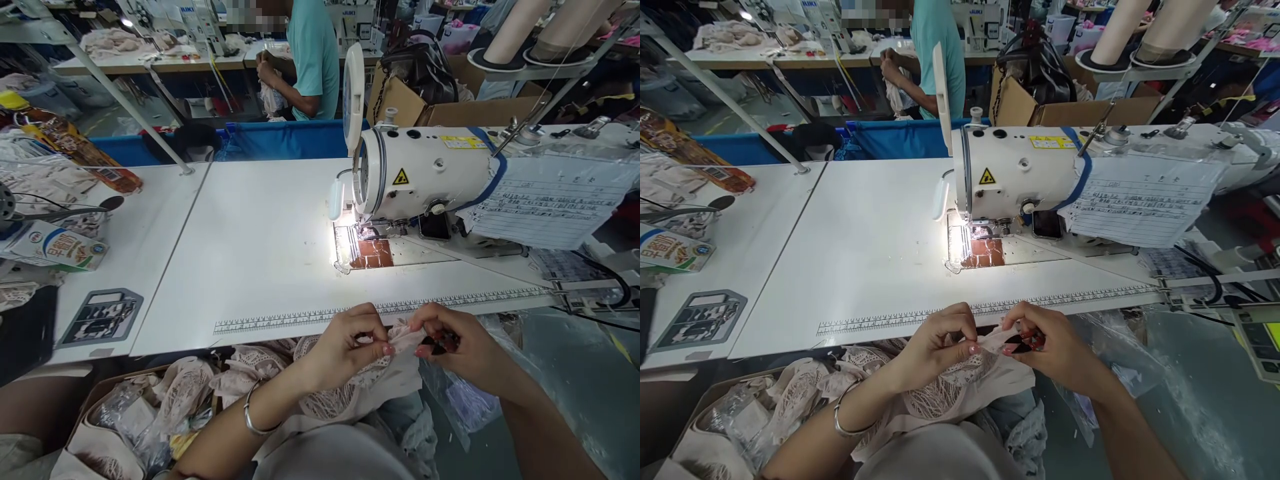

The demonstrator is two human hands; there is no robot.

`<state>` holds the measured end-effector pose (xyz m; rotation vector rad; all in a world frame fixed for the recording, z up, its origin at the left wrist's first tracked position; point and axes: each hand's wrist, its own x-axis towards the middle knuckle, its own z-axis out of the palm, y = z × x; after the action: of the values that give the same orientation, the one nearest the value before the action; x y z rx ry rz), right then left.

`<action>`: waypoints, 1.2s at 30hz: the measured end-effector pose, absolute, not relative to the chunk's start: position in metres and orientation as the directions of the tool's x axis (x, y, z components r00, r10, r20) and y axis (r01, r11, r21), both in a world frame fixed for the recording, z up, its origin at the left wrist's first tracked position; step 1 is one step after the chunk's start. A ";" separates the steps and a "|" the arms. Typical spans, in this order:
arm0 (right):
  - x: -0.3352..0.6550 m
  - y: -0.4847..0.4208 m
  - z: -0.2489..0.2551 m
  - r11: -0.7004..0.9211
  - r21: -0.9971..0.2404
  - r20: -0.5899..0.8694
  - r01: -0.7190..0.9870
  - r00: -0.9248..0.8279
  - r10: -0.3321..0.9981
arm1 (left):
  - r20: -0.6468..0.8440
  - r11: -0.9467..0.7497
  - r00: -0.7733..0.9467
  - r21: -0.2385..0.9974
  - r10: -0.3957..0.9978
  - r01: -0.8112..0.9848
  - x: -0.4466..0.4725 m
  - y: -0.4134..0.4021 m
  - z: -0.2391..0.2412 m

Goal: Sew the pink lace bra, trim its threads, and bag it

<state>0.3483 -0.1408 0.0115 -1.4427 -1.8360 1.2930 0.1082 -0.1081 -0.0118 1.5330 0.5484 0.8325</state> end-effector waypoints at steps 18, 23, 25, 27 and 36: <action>0.346 -0.147 0.014 0.019 -0.936 -0.051 0.351 -0.190 0.980 | -0.006 0.087 0.588 0.990 0.809 -0.110 0.113 -0.115 -0.013; 0.342 -0.146 0.012 -0.004 -0.904 -0.109 0.427 -0.221 0.969 | -0.016 0.086 0.585 0.992 0.811 -0.092 0.117 -0.115 -0.013; 0.339 -0.145 0.015 0.042 -0.869 -0.070 0.494 -0.206 0.976 | -0.012 0.071 0.584 0.994 0.811 -0.079 0.118 -0.116 -0.014; 0.338 -0.144 0.019 0.085 -0.847 -0.016 0.525 -0.184 0.983 | 0.012 -0.011 0.572 1.000 0.820 -0.005 0.115 -0.116 -0.015; 0.368 -0.157 0.018 -0.003 -0.988 -0.013 0.156 -0.060 0.998 | 0.075 -0.463 0.747 0.824 0.661 0.327 0.074 -0.107 -0.029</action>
<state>0.3677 -0.1571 0.0184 -1.3007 -1.3665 1.1818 0.0735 -0.1068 -0.0289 2.0822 0.7419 0.4914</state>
